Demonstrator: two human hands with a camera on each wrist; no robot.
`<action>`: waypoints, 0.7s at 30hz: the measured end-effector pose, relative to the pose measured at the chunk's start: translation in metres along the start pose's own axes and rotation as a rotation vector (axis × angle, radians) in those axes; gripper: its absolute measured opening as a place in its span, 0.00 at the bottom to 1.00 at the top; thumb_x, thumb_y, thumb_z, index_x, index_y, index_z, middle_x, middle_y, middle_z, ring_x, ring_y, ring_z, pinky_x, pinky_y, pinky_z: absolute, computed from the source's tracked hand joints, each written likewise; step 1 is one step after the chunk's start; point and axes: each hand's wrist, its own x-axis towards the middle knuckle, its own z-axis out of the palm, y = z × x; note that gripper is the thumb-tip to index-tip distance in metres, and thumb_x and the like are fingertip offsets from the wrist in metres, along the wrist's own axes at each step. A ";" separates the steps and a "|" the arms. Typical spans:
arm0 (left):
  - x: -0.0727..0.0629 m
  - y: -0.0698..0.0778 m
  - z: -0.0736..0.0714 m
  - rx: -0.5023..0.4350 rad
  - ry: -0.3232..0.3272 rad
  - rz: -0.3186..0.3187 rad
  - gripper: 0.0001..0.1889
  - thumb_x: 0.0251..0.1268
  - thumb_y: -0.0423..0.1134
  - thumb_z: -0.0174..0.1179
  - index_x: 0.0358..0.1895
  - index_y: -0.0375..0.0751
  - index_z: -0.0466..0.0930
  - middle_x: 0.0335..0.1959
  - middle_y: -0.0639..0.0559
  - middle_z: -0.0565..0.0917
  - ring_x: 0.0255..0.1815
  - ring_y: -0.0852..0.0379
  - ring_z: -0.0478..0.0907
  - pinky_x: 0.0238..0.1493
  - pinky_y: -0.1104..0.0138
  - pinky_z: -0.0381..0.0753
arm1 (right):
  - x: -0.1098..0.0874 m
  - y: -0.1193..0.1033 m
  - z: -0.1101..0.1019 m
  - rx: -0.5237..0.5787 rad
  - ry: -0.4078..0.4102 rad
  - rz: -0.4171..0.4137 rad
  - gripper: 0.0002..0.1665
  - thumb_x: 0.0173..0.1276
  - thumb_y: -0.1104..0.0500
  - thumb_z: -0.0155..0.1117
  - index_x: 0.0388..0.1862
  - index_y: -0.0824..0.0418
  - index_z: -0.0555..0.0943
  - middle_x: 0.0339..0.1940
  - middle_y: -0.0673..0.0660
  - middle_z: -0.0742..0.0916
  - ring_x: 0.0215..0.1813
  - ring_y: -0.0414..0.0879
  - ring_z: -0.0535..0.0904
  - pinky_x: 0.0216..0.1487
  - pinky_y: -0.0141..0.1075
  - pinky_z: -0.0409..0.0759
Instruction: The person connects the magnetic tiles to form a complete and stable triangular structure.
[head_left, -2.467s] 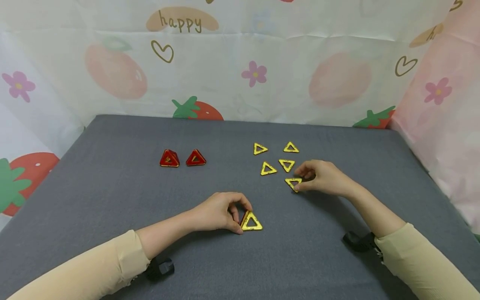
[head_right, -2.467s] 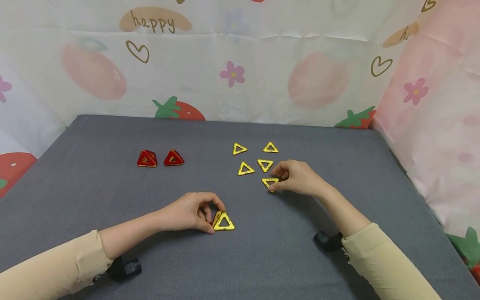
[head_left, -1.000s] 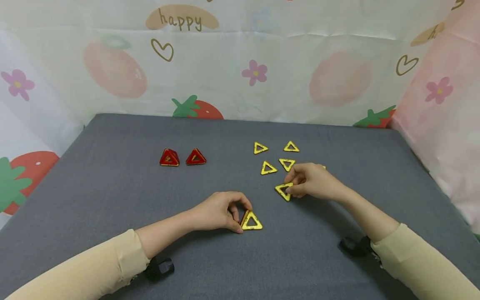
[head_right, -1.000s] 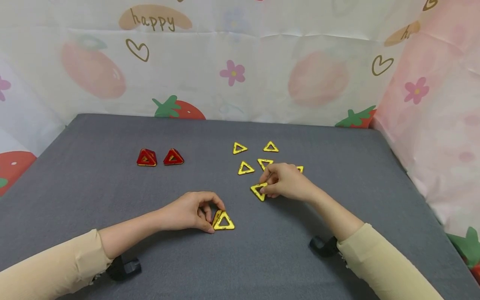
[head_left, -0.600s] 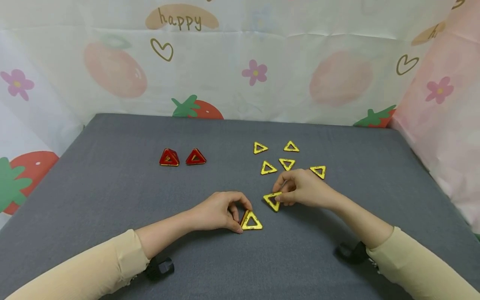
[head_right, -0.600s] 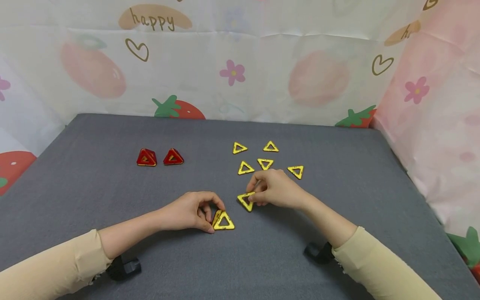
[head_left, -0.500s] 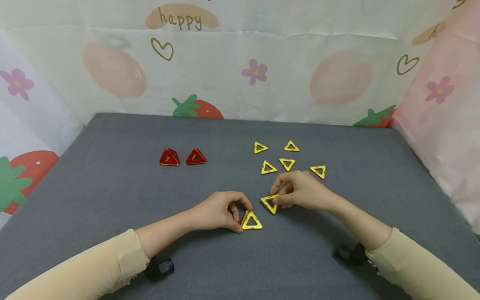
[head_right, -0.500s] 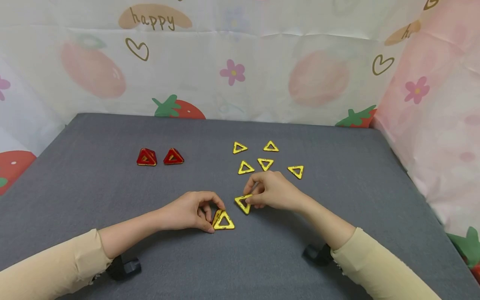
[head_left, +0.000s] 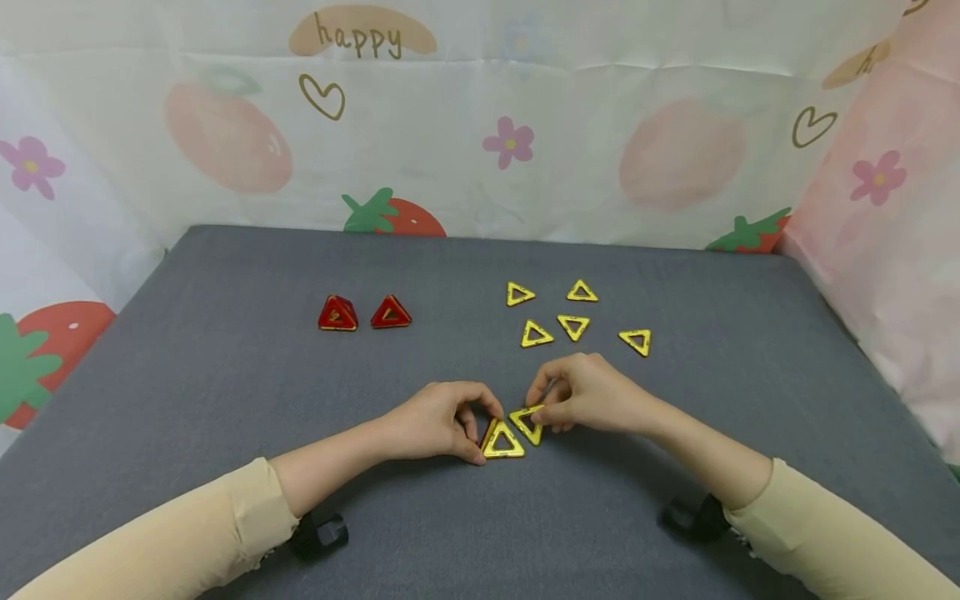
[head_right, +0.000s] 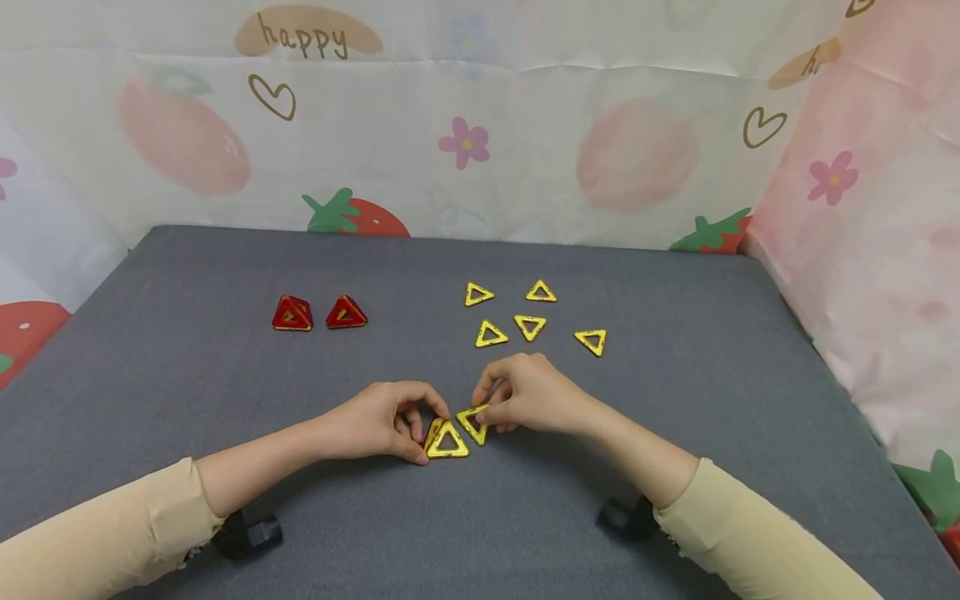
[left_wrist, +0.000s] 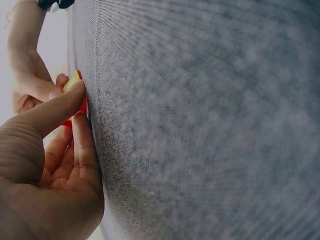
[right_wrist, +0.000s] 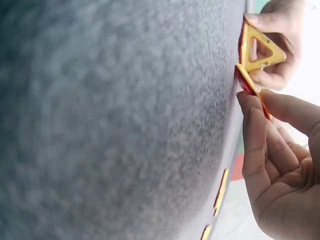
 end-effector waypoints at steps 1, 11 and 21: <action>0.000 0.000 0.000 -0.002 0.000 -0.002 0.24 0.47 0.32 0.77 0.50 0.46 0.81 0.26 0.51 0.84 0.26 0.62 0.80 0.30 0.70 0.80 | 0.000 -0.001 0.001 0.001 0.000 0.002 0.06 0.63 0.57 0.71 0.39 0.54 0.85 0.24 0.51 0.90 0.27 0.44 0.86 0.32 0.39 0.85; 0.000 0.000 0.000 -0.010 -0.001 -0.001 0.24 0.47 0.32 0.77 0.50 0.45 0.81 0.27 0.50 0.84 0.27 0.62 0.80 0.29 0.70 0.80 | 0.000 -0.007 0.007 0.001 0.000 -0.020 0.08 0.61 0.56 0.74 0.38 0.54 0.85 0.25 0.50 0.91 0.27 0.43 0.87 0.30 0.38 0.84; 0.000 -0.001 0.001 -0.010 0.004 -0.004 0.24 0.46 0.31 0.77 0.50 0.45 0.81 0.27 0.51 0.83 0.27 0.62 0.80 0.30 0.70 0.80 | 0.002 -0.005 0.011 0.017 -0.029 -0.059 0.18 0.52 0.57 0.80 0.42 0.53 0.86 0.32 0.48 0.92 0.36 0.37 0.87 0.35 0.32 0.84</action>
